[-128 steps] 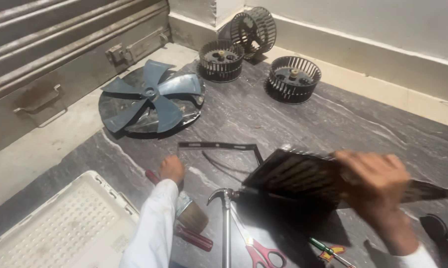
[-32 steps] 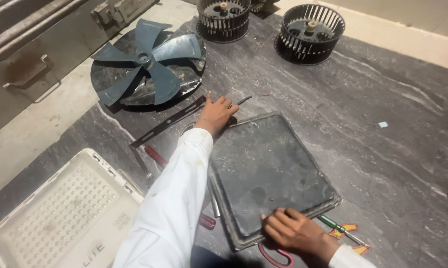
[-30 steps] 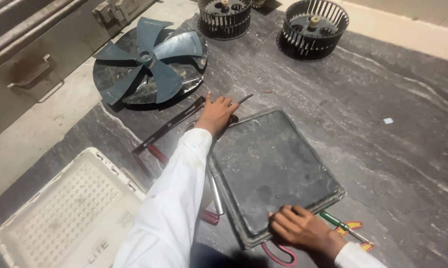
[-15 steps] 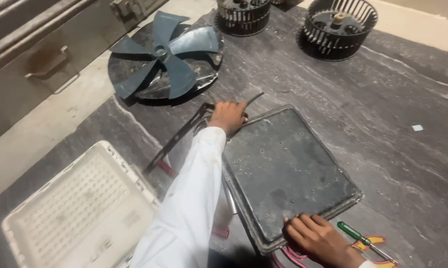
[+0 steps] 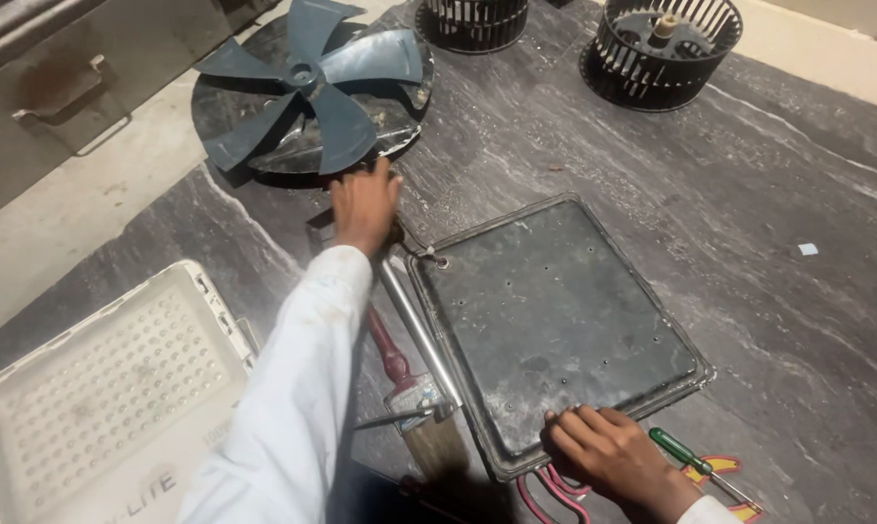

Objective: The person removes a metal bracket from a rectangular LED panel using a screwdriver, then flips the panel to access the LED array. They use a brush to clean the surface and a screwdriver to adjust or remove individual LED components.

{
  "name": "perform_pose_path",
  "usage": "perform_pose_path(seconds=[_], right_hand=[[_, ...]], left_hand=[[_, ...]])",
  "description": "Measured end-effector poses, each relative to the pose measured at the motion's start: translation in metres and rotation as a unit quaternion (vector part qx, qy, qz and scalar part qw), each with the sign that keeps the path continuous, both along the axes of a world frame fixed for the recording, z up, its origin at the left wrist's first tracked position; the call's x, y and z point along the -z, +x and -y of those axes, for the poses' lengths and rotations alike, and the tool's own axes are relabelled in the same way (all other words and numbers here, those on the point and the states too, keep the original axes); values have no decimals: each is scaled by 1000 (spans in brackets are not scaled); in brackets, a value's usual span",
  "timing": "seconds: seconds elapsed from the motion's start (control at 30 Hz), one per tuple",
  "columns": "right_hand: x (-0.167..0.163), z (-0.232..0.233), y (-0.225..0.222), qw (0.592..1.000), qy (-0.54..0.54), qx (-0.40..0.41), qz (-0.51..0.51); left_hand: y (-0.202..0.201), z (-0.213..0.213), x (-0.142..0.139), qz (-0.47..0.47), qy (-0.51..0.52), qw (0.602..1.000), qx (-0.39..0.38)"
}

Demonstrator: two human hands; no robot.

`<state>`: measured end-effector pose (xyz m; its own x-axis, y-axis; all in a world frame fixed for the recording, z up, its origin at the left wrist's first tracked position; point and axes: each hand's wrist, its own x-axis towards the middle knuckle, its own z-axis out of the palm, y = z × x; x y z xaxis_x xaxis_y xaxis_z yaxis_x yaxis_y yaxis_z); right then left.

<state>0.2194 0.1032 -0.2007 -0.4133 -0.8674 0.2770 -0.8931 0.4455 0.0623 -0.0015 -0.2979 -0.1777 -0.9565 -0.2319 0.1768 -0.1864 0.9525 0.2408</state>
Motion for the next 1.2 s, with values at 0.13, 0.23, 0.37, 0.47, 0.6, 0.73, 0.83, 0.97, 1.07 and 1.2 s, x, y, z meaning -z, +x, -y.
perform_pose_path(seconds=[0.13,0.23,0.37,0.47,0.6,0.73,0.83,0.97,1.07,1.2], right_hand=[[-4,2,4,1000,-15,19,-11],[-5,0,4,1000,15,12,-2],[-11,-2,-2,996,75,-39,12],[-23,0,-7,992,98,-52,-56],[-68,-3,-16,989,14,19,-148],[-141,-12,-33,971,-112,129,-164],[-193,-12,-35,964,-145,151,-167],[-243,-21,-30,971,-124,176,-101],[-243,-19,-39,961,-170,212,-51],[-233,-25,-56,946,-225,208,-103]], left_hand=[[23,57,-22,-62,-54,995,-48],[49,107,-27,-27,-80,987,-135],[81,135,-12,80,-81,979,-169],[80,117,3,-13,-77,985,-151],[78,41,6,-118,152,967,168],[113,-66,-16,-58,560,758,328],[143,-137,-38,-133,468,742,462],[154,-171,-66,-227,310,745,546],[159,-193,-71,-184,407,762,469],[141,-211,-64,-209,481,747,408]])
